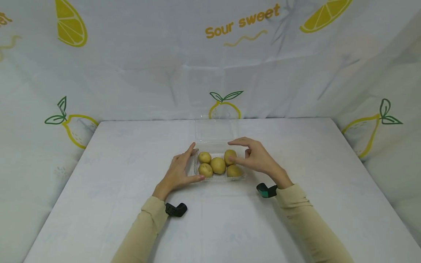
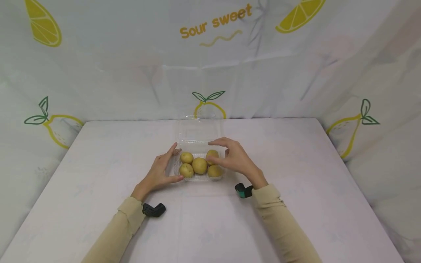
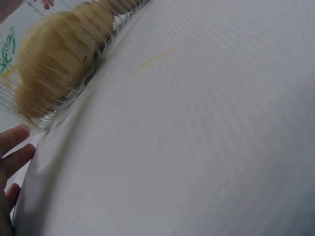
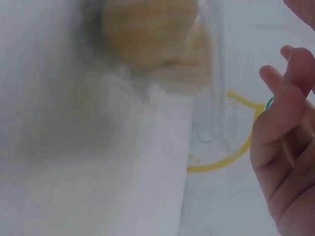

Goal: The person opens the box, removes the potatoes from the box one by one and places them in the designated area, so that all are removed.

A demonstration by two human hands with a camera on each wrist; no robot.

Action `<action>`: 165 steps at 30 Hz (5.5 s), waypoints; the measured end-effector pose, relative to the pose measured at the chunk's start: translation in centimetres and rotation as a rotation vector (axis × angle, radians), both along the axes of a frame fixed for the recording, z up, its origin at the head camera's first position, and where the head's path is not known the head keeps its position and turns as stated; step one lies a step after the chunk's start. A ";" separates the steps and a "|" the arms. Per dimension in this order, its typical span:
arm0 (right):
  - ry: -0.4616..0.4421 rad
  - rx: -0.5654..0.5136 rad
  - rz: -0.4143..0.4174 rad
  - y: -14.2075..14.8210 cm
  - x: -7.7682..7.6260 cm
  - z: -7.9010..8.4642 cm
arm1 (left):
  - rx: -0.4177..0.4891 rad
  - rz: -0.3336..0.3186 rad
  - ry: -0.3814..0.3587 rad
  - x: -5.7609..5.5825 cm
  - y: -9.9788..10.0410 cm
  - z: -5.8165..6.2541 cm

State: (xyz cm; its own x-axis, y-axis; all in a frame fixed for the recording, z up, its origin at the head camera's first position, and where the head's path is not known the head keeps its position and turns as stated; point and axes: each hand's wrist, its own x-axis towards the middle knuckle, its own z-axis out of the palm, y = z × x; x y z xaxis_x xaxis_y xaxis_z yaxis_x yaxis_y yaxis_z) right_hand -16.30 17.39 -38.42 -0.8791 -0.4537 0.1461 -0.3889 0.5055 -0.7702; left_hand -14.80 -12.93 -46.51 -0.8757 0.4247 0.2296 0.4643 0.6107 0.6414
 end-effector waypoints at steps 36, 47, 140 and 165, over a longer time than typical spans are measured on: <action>0.003 0.336 0.095 -5.3 0.6 -1.1 | -0.002 0.002 -0.008 0.0 0.0 -0.2; -0.024 0.317 0.096 -5.3 0.3 -1.2 | -0.005 0.004 -0.014 0.0 -0.1 -0.1; -0.141 0.150 -0.225 7.0 -0.7 -3.7 | -0.001 -0.009 0.006 0.0 -0.2 0.2; -0.047 0.106 -0.217 5.6 -0.4 -1.4 | -0.001 -0.010 -0.002 0.0 -0.2 0.0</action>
